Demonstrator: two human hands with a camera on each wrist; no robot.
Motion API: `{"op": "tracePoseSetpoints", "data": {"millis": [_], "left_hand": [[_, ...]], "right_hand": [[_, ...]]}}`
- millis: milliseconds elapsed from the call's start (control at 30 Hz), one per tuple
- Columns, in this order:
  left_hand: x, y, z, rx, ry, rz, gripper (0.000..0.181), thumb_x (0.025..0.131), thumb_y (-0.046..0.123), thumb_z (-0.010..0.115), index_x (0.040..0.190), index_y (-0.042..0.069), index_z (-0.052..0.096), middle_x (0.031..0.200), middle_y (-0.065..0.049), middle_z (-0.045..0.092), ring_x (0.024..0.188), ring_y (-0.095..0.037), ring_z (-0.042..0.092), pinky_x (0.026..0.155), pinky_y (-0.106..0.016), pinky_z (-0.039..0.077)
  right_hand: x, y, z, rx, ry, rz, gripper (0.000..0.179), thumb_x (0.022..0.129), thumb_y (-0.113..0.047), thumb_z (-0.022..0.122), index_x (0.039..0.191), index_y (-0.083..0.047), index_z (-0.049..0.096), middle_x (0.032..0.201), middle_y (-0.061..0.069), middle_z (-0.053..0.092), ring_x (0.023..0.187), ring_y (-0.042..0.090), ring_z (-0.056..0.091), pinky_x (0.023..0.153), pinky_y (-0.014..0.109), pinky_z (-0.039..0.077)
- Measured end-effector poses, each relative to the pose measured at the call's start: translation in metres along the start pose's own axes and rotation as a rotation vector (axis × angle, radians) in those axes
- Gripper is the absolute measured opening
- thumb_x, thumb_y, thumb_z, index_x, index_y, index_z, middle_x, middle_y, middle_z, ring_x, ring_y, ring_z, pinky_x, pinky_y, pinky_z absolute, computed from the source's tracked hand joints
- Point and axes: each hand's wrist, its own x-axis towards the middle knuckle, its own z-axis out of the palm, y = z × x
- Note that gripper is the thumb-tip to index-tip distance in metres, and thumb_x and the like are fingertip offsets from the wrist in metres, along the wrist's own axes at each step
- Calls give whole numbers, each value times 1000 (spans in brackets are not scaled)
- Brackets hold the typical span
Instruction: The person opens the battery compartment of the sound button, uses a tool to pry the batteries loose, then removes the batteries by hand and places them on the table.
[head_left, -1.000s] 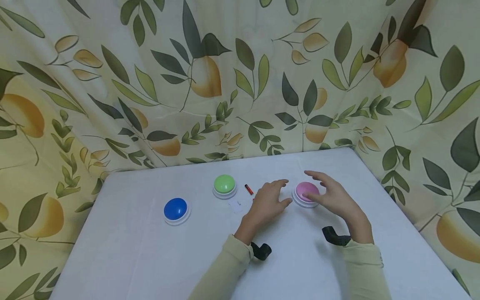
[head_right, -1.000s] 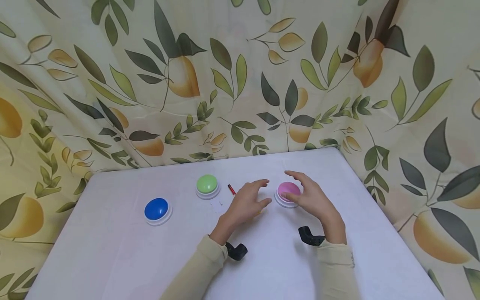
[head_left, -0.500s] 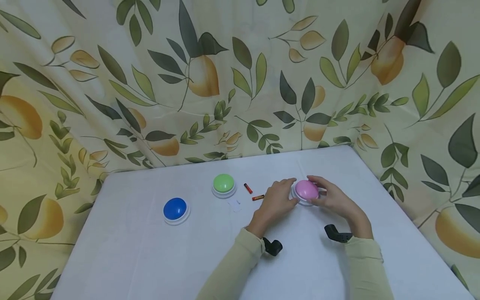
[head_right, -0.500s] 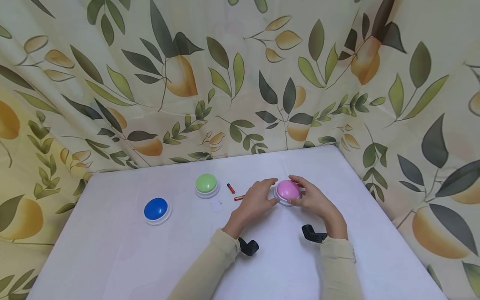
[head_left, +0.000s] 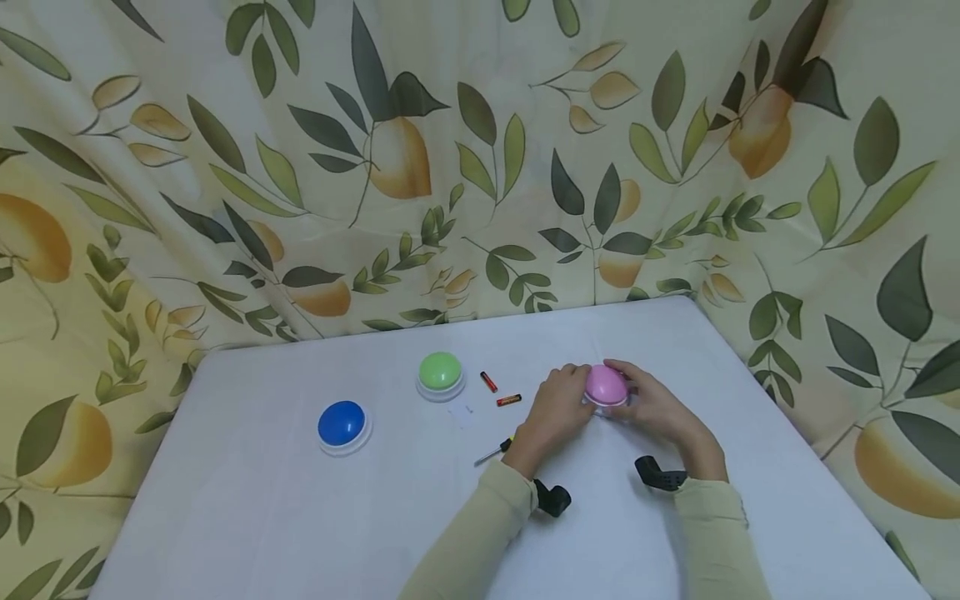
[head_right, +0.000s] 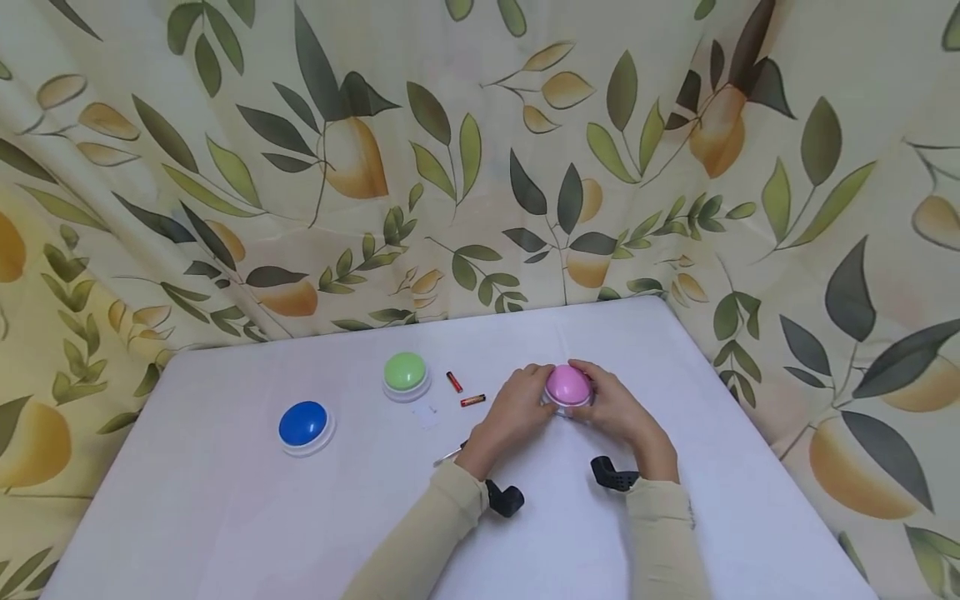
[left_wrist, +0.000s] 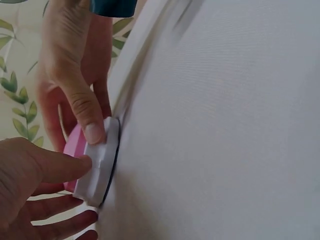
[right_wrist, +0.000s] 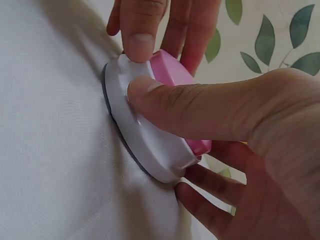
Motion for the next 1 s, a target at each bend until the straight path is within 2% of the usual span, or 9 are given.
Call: {"op": "tracePoseSetpoints", "data": {"millis": [133, 267, 500, 800, 1000], "left_hand": [[1, -1, 3, -4, -12, -19, 60, 96, 28, 75, 150, 15, 53, 144, -4, 62, 126, -18, 62, 105, -32, 55], [3, -2, 2, -17, -2, -12, 59, 97, 27, 74, 151, 14, 53, 144, -4, 62, 127, -18, 61, 107, -32, 54], [3, -4, 0, -42, 18, 20, 58, 96, 26, 75, 149, 13, 55, 143, -4, 63, 125, -18, 61, 107, -29, 53], [1, -3, -14, -90, 68, 59, 58, 97, 23, 74, 151, 14, 55, 145, -4, 61, 130, -19, 57, 111, -26, 49], [-2, -3, -20, -113, 88, 72, 58, 96, 22, 75, 151, 16, 55, 146, -3, 61, 132, -20, 54, 112, -26, 48]], "right_hand": [[0, 1, 2, -50, 7, -9, 86, 88, -10, 81, 160, -2, 34, 158, 32, 41, 143, 53, 43, 117, 71, 36], [1, 0, 0, -65, 25, -16, 85, 88, -12, 81, 159, -4, 36, 158, 30, 42, 141, 52, 46, 115, 71, 38], [2, -1, 0, -37, 32, -10, 85, 88, -13, 82, 159, -4, 36, 159, 30, 41, 140, 53, 46, 113, 70, 40], [1, -10, -2, 10, 38, -52, 88, 88, -10, 80, 162, -8, 32, 164, 28, 34, 143, 54, 41, 112, 70, 42], [-1, -17, -4, 48, 14, -76, 92, 88, -7, 80, 163, -7, 28, 166, 29, 28, 145, 57, 37, 112, 69, 44]]}}
